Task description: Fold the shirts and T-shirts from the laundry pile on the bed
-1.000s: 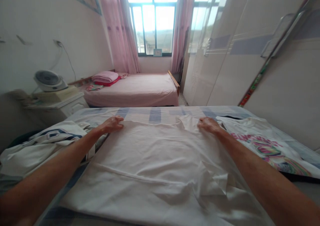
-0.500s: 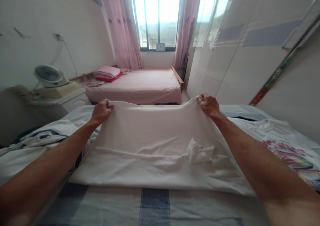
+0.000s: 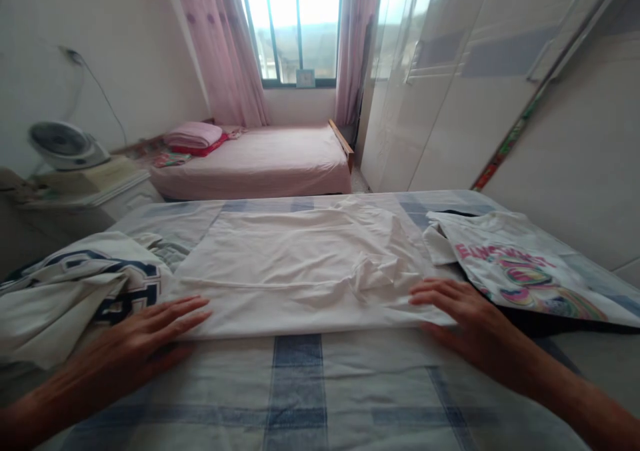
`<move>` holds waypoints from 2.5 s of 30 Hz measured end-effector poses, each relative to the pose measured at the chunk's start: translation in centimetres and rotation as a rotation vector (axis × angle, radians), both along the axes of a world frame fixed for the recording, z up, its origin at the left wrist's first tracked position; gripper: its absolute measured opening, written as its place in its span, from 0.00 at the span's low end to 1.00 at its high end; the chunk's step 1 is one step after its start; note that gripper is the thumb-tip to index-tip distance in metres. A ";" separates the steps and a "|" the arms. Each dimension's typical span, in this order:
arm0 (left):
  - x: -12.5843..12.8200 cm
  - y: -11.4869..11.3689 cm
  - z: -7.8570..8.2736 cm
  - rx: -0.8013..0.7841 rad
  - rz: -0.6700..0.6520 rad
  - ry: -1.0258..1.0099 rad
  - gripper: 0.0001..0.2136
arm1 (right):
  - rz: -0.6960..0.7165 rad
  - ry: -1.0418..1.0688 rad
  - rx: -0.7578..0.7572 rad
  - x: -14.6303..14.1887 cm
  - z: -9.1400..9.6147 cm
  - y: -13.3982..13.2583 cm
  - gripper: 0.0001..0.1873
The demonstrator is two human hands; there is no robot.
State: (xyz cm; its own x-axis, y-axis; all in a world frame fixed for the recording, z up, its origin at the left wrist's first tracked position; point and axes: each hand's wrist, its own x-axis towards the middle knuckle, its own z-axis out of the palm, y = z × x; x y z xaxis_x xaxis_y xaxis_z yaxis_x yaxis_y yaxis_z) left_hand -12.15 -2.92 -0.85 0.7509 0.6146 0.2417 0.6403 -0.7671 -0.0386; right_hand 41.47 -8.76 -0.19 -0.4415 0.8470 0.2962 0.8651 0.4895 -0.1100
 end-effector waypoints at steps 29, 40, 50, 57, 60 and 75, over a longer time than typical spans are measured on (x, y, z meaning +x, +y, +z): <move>0.0 -7.4 2.1 0.055 0.100 0.131 0.18 | -0.059 -0.110 0.122 3.4 -0.9 -7.6 0.14; 18.6 -1.2 0.8 -0.320 -0.214 0.066 0.28 | 0.059 -0.007 -0.215 -10.3 1.0 1.5 0.29; 10.2 5.2 -1.3 -0.194 0.334 0.013 0.25 | -0.097 -0.018 -0.209 -6.9 -0.9 2.9 0.31; 10.2 8.3 -2.3 -0.235 0.161 0.016 0.23 | 0.084 -0.090 -0.230 -9.8 -1.4 7.5 0.29; 6.8 11.8 -2.6 -0.186 0.408 0.032 0.24 | -0.082 -0.098 -0.180 -6.7 -2.9 10.6 0.29; 8.8 4.0 0.5 -0.056 0.083 -0.061 0.20 | -0.376 0.143 0.071 -0.5 0.1 -1.2 0.18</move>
